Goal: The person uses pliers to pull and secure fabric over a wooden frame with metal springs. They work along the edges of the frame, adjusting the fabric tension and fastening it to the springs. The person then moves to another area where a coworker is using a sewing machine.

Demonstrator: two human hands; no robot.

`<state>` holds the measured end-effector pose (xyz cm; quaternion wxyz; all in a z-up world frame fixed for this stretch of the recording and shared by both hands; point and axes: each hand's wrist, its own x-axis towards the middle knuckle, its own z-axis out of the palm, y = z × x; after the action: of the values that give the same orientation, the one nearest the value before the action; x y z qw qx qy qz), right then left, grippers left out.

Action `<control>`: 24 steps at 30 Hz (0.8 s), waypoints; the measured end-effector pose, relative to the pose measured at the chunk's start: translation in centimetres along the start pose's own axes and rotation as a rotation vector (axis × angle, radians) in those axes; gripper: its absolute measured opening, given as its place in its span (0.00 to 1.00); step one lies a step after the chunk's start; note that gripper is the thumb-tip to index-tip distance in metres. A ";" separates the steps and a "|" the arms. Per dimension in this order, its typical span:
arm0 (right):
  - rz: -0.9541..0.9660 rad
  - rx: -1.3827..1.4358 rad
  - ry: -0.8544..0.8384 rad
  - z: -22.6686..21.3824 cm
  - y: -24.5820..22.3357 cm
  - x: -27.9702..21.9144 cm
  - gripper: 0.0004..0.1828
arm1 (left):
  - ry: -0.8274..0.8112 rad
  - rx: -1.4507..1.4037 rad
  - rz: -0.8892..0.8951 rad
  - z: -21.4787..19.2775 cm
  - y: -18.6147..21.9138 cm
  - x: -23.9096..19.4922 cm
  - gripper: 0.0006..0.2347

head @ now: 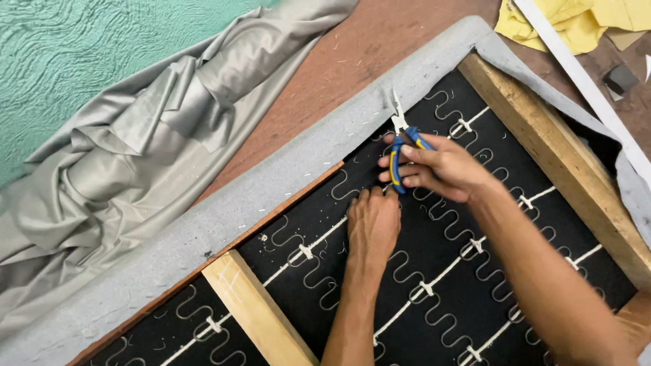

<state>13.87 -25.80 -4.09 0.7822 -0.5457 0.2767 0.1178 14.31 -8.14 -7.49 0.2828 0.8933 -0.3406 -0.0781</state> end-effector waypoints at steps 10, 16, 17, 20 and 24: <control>-0.443 -1.568 0.436 3.0 -2.0 -1.6 0.22 | -0.016 0.040 -0.021 0.1 0.0 -0.3 0.08; -0.263 -0.889 0.277 1.0 -1.3 0.7 0.16 | 0.015 0.072 -0.058 0.5 -0.2 -0.4 0.07; -0.199 -0.738 0.235 0.3 -1.0 1.1 0.16 | 0.015 0.085 -0.065 0.6 -0.2 -0.4 0.06; -0.007 0.540 -0.352 0.0 2.1 1.6 0.14 | 0.033 0.087 -0.066 0.9 0.4 -0.7 0.05; -0.017 0.922 -0.600 1.6 4.1 2.1 0.15 | 0.041 0.097 -0.063 0.9 -0.3 -0.5 0.04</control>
<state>14.10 -23.01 -8.12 0.9857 -0.0911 0.0601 0.1283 13.83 -7.99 -8.41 0.2435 0.9176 -0.3099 -0.0520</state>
